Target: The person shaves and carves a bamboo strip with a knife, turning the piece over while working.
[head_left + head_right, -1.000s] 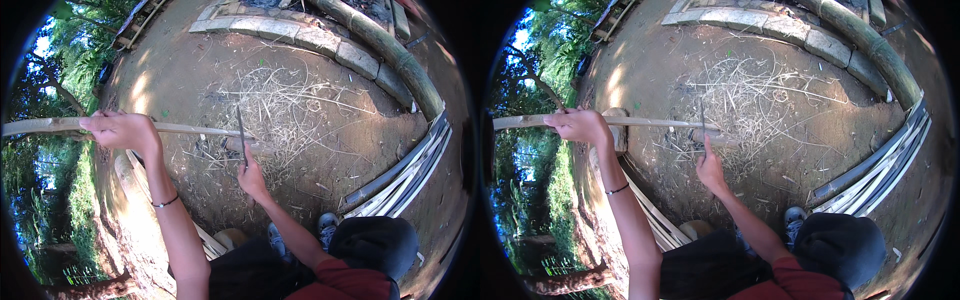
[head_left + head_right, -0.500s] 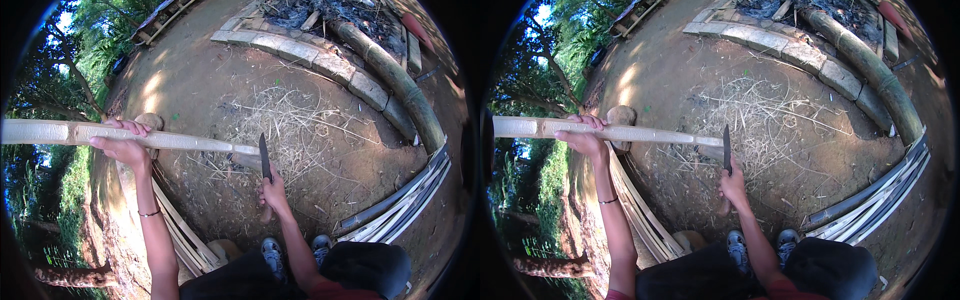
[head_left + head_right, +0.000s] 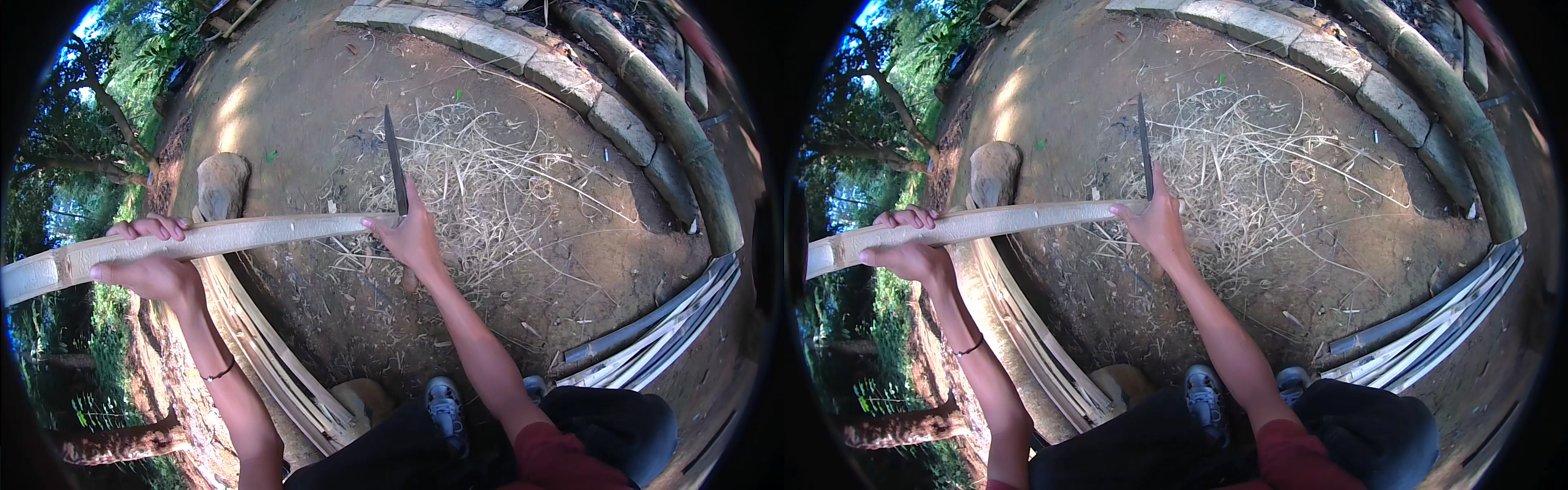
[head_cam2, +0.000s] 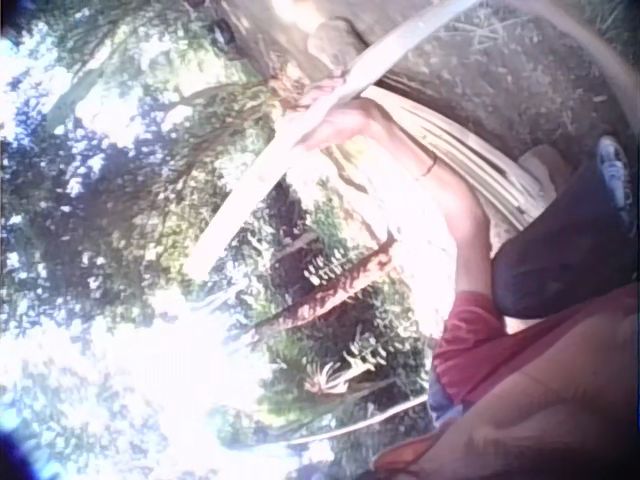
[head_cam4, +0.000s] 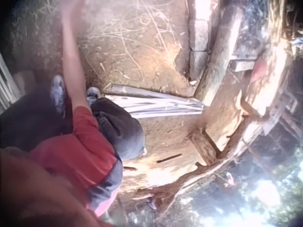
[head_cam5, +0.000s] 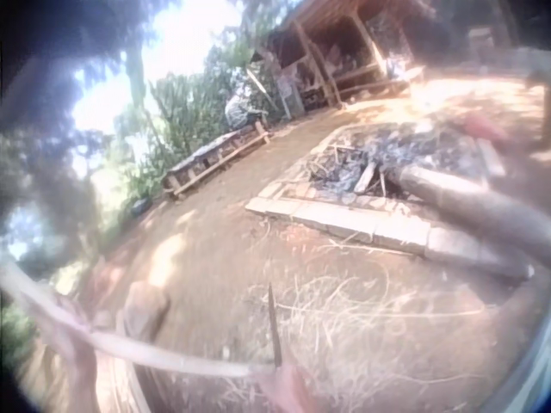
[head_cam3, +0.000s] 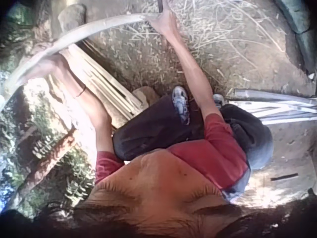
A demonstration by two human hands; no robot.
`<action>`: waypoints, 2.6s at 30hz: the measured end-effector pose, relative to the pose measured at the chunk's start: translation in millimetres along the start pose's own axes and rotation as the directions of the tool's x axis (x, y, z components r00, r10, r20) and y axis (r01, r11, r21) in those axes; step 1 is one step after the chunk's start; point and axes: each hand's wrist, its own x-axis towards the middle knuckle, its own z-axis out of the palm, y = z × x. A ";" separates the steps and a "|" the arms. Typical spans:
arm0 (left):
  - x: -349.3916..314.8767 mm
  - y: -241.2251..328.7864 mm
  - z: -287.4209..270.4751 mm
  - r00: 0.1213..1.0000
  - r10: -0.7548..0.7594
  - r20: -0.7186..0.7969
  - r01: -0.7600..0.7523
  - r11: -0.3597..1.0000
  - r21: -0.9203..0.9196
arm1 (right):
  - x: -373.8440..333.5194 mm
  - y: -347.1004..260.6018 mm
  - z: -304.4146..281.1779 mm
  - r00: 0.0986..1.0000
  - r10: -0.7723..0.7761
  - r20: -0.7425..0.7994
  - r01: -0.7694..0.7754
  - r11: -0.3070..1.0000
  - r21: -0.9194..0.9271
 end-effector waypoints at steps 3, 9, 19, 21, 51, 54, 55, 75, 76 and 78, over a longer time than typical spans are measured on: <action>3.8 -4.3 -11.4 0.999 -0.034 0.043 0.036 0.998 -0.045 | 13.8 15.0 14.4 0.998 0.030 0.047 -0.031 0.999 0.012; 11.7 -18.4 -34.9 0.993 -0.050 0.105 0.060 0.994 -0.091 | 23.2 33.8 10.1 1.000 0.004 0.026 -0.002 0.998 -0.060; 3.4 -14.3 -32.2 0.996 -0.077 -0.054 0.079 0.996 0.045 | -7.6 26.1 -3.4 0.983 0.164 -0.084 -0.173 0.979 -0.112; 1.4 -8.8 -16.4 0.997 -0.063 -0.055 0.065 0.997 0.048 | -20.9 32.5 -10.9 0.964 0.266 -0.011 -0.247 0.906 0.343; -17.9 30.2 9.3 0.982 -0.149 0.114 0.174 0.951 -0.257 | -108.3 29.8 -77.0 0.835 0.470 0.285 -0.544 0.635 0.549; -15.2 38.7 18.2 0.981 -0.135 0.137 0.167 0.951 -0.261 | -108.2 14.7 -90.3 0.877 0.418 0.237 -0.479 0.716 0.508; -20.3 38.5 20.0 0.983 -0.120 0.136 0.153 0.953 -0.261 | -108.7 10.4 -95.1 0.895 0.398 0.202 -0.445 0.757 0.478; -56.8 53.4 81.3 0.996 0.087 -0.014 -0.088 0.989 -0.118 | -115.8 -39.7 -50.7 0.992 0.028 0.122 -0.035 0.998 0.055; -56.7 53.3 82.3 0.996 0.089 -0.017 -0.091 0.990 -0.104 | -109.9 -46.8 -50.8 0.989 -0.122 0.088 0.124 0.992 -0.022; -56.4 50.7 80.8 0.996 0.065 -0.062 -0.071 0.994 -0.085 | -103.8 -73.5 -55.5 0.991 -0.129 0.046 0.131 0.991 -0.037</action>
